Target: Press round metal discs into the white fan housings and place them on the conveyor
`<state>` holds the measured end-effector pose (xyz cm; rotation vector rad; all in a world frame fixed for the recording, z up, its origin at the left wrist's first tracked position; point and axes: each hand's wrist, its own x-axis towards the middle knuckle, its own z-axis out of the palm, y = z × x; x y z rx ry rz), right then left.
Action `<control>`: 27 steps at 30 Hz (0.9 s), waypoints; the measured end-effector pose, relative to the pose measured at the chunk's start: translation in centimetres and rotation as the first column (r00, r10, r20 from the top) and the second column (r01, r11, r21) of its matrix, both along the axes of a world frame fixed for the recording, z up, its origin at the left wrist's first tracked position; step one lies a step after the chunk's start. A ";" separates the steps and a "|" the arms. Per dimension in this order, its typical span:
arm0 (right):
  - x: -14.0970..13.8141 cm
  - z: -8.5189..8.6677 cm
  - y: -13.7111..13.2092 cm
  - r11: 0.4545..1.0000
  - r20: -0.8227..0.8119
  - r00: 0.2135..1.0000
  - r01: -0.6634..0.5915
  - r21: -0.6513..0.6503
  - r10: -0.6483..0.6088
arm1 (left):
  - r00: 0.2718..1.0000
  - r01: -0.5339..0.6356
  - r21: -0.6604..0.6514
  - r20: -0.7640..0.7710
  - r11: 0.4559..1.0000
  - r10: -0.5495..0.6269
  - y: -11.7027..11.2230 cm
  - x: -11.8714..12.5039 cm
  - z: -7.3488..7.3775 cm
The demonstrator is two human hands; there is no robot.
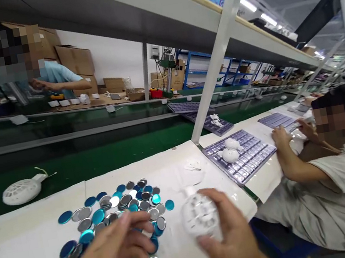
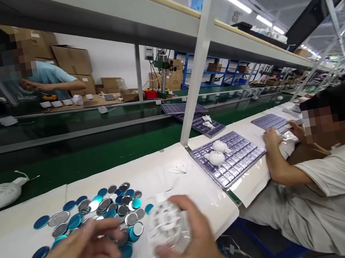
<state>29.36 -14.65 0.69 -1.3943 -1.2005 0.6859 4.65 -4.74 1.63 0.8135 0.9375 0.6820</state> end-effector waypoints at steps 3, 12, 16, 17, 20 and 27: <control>-5.1 0.3 2.9 0.959 -0.020 0.959 -0.282 -0.016 0.281 | 0.969 -0.033 -0.271 0.228 0.962 0.098 -2.2 3.3 -0.1; -0.1 -2.2 8.9 0.860 0.414 0.828 -0.147 -0.489 0.378 | 0.895 -0.332 -0.284 0.207 0.900 0.395 -0.3 1.9 -0.4; -0.1 -2.2 8.9 0.826 0.391 0.822 -0.161 -0.540 0.415 | 0.892 -0.296 -0.279 0.260 0.913 0.369 -0.8 2.2 -0.3; -0.3 -1.8 8.6 0.827 0.375 0.828 -0.174 -0.535 0.417 | 0.896 -0.278 -0.252 0.280 0.927 0.345 -0.8 2.3 -0.5; -1.4 -0.1 7.2 0.834 0.250 0.872 -0.264 -0.485 0.422 | 0.905 -0.257 -0.174 0.303 0.951 0.300 -0.9 2.2 -1.2; -6.6 2.7 5.0 0.860 -0.220 0.893 -0.441 -0.255 0.393 | 0.920 -0.277 -0.078 0.266 0.958 0.288 -1.7 2.3 -1.5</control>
